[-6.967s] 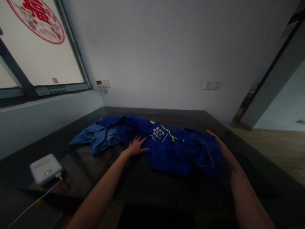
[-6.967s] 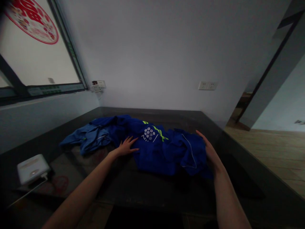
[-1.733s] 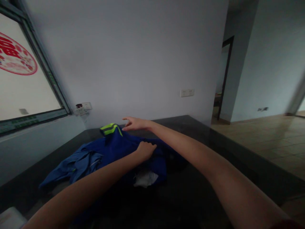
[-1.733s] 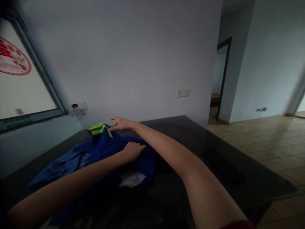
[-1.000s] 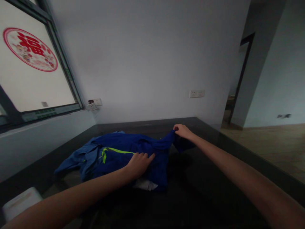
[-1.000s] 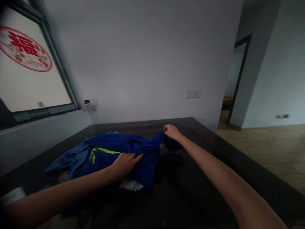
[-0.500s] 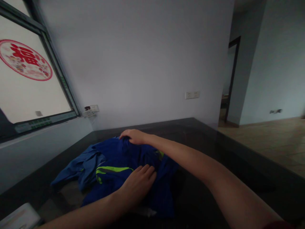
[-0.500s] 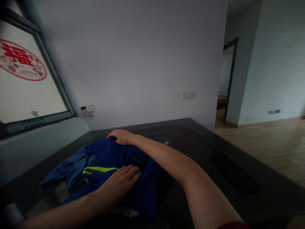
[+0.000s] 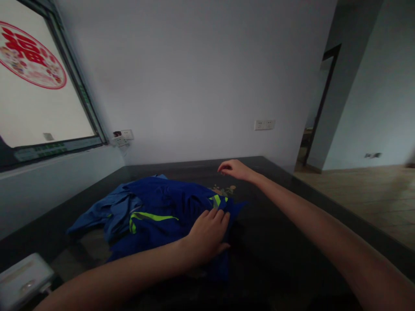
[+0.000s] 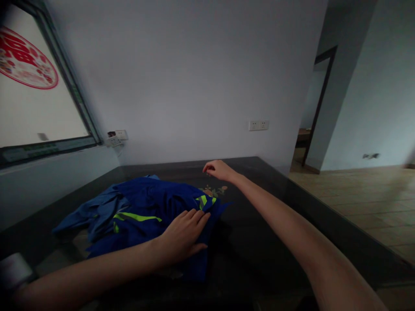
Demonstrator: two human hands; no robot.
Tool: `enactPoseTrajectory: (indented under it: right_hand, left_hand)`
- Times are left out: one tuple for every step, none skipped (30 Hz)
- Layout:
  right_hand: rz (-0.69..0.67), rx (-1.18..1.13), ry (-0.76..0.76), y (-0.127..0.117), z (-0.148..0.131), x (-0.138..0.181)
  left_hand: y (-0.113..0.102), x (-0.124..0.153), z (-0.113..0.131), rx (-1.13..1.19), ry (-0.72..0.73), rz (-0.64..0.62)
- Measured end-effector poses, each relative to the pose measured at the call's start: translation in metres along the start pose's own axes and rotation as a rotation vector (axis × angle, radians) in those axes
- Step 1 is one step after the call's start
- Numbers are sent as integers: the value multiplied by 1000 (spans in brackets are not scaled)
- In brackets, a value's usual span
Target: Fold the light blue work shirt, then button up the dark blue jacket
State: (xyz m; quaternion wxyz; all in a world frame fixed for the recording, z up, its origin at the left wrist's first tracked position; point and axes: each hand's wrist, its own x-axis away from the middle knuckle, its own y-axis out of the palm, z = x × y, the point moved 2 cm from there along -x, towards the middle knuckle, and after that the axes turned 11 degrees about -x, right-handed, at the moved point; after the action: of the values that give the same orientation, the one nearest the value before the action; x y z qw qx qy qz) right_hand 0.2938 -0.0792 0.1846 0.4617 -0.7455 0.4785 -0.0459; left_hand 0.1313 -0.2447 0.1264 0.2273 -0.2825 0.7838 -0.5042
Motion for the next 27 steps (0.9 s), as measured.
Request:
enactPoseTrajectory:
  right_hand:
    - [7, 5, 34, -4, 10, 8]
    - [3, 20, 62, -7, 19, 17]
    - [-8, 41, 88, -9, 29, 25]
    - [-27, 66, 115, -9, 38, 32]
    - [-52, 91, 144, -9, 47, 40]
    - [-82, 111, 177, -7, 57, 46]
    - [-114, 127, 210, -4, 66, 52]
    - [-144, 136, 237, 0, 75, 58]
    - [-171, 141, 258, 4, 84, 62]
    - [-192, 140, 274, 9, 91, 65]
    - [-204, 134, 287, 15, 98, 67]
    - [-208, 121, 301, 21, 103, 67]
    - [-204, 100, 315, 27, 107, 66]
    - [-192, 73, 329, 33, 109, 63]
    - [-172, 40, 337, 38, 109, 58]
    - [-146, 3, 336, 42, 107, 51]
    - [-114, -38, 324, 46, 104, 44]
    - [-77, -85, 305, 49, 99, 35]
    - [-38, -138, 283, 51, 93, 26]
    - [3, -196, 262, 53, 87, 16]
    - [41, -258, 242, 55, 81, 6]
    - [77, -321, 224, 56, 74, -3]
    - [105, -380, 204, 58, 68, -12]
    - [121, -432, 181, 61, 62, -20]
    - [126, -478, 155, 63, 57, -27]
    - [121, -516, 127, 65, 52, -33]
    - [109, -549, 99, 68, 48, -38]
  left_hand:
    - [6, -5, 5, -25, -11, -12]
    - [12, -10, 7, -47, -26, -26]
    - [19, -13, 7, -63, -39, -46]
    - [26, -15, 5, -68, -47, -73]
    - [31, -17, 0, -63, -51, -104]
    - [35, -18, -8, -49, -56, -132]
    - [37, -19, -18, -30, -65, -148]
    - [35, -20, -30, -12, -82, -148]
    - [31, -21, -44, 2, -109, -131]
    - [24, -23, -59, 7, -141, -99]
    - [14, -26, -74, 7, -175, -57]
    - [2, -29, -89, 5, -207, -15]
    - [-11, -33, -104, 0, -229, 25]
    - [-25, -38, -118, -5, -247, 75]
    - [-40, -43, -131, -5, -244, 128]
    - [-54, -47, -144, 1, -222, 166]
    - [-68, -51, -155, 13, -190, 202]
    - [-81, -54, -165, 29, -154, 237]
    - [-94, -55, -174, 45, -124, 273]
    - [-106, -55, -182, 60, -104, 309]
    - [-117, -53, -189, 71, -97, 344]
    - [-128, -50, -196, 77, -105, 373]
    - [-138, -46, -201, 79, -124, 401]
    - [-148, -42, -205, 77, -148, 427]
    - [-156, -37, -208, 72, -172, 454]
    - [-164, -32, -210, 66, -191, 481]
    - [-172, -26, -212, 58, -205, 511]
